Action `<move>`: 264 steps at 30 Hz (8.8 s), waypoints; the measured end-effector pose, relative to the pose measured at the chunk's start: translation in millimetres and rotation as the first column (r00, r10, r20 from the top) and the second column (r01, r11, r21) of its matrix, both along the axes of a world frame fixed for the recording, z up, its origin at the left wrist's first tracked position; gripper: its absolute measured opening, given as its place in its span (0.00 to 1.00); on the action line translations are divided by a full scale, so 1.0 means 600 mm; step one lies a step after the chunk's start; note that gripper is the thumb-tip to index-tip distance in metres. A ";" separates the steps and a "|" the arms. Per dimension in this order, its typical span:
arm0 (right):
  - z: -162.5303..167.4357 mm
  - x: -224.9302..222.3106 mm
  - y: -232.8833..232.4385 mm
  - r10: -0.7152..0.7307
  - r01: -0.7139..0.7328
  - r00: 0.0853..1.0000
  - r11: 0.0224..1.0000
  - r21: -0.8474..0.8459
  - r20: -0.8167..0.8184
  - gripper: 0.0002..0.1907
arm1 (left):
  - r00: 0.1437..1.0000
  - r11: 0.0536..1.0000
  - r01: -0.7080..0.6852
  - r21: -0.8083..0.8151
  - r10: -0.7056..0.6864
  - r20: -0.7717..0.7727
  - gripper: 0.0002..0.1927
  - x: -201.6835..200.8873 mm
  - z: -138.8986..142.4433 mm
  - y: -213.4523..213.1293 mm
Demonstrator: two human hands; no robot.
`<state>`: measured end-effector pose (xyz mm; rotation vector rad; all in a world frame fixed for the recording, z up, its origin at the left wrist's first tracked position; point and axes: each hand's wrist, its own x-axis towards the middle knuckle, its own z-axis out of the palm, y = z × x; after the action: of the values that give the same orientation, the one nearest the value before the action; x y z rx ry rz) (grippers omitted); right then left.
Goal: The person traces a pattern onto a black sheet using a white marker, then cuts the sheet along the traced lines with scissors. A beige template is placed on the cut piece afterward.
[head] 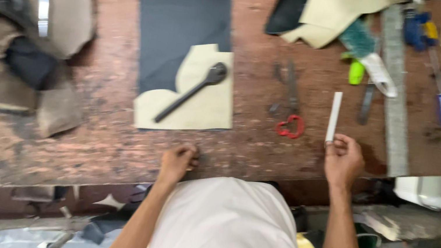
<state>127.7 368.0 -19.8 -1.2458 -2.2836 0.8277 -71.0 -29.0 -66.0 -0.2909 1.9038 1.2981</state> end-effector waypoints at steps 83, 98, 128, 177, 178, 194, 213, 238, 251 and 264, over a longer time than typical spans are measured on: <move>-0.060 -0.260 0.084 0.870 0.103 0.488 -0.136 -0.985 -0.069 0.18 | 0.642 0.646 -0.757 0.100 0.708 0.294 0.09 0.052 0.040 0.188; -0.052 -0.289 0.077 0.891 0.071 0.450 -0.103 -0.992 -0.061 0.15 | 0.663 0.671 -0.736 0.089 0.689 0.293 0.09 0.050 0.038 0.186; -0.049 -0.321 0.032 0.896 0.040 0.441 -0.070 -0.997 -0.046 0.12 | 0.660 0.661 -0.741 0.117 0.684 0.311 0.08 0.051 0.029 0.182; -0.032 -0.363 -0.087 0.905 -0.068 0.422 -0.039 -0.997 -0.064 0.14 | 0.841 0.853 -0.521 0.027 0.519 -0.155 0.02 0.086 0.106 0.148; -0.033 -0.362 -0.087 0.904 -0.073 0.421 -0.044 -0.996 -0.071 0.14 | 0.760 0.857 -0.515 0.027 0.471 -0.448 0.03 0.089 0.110 0.144; -0.034 -0.361 -0.090 0.882 -0.023 0.469 -0.021 -1.000 -0.029 0.14 | 0.879 0.848 -0.441 -0.295 0.341 -0.333 0.09 0.007 0.086 0.056; -0.032 -0.378 -0.115 0.882 -0.051 0.467 -0.046 -0.998 -0.064 0.14 | 0.869 0.845 -0.470 -0.256 0.393 -0.300 0.11 0.006 0.103 0.059; -0.020 -0.388 -0.146 0.891 -0.045 0.452 -0.028 -0.999 -0.045 0.13 | 0.847 0.857 -0.428 -0.287 0.270 -0.457 0.09 0.030 0.141 0.058; -0.015 -0.401 -0.173 0.884 -0.057 0.466 -0.007 -0.998 -0.033 0.12 | 0.722 0.906 -0.420 -0.053 0.299 -0.624 0.09 0.049 0.140 0.057; -0.006 -0.410 -0.178 0.902 -0.071 0.432 0.033 -0.997 -0.001 0.14 | 0.738 0.736 -0.651 -0.184 0.558 -0.379 0.13 -0.008 0.114 0.036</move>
<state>-118.5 260.9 -23.2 -0.9258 -2.9949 2.9250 -75.6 -7.2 2.2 -1.0157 2.3906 1.5189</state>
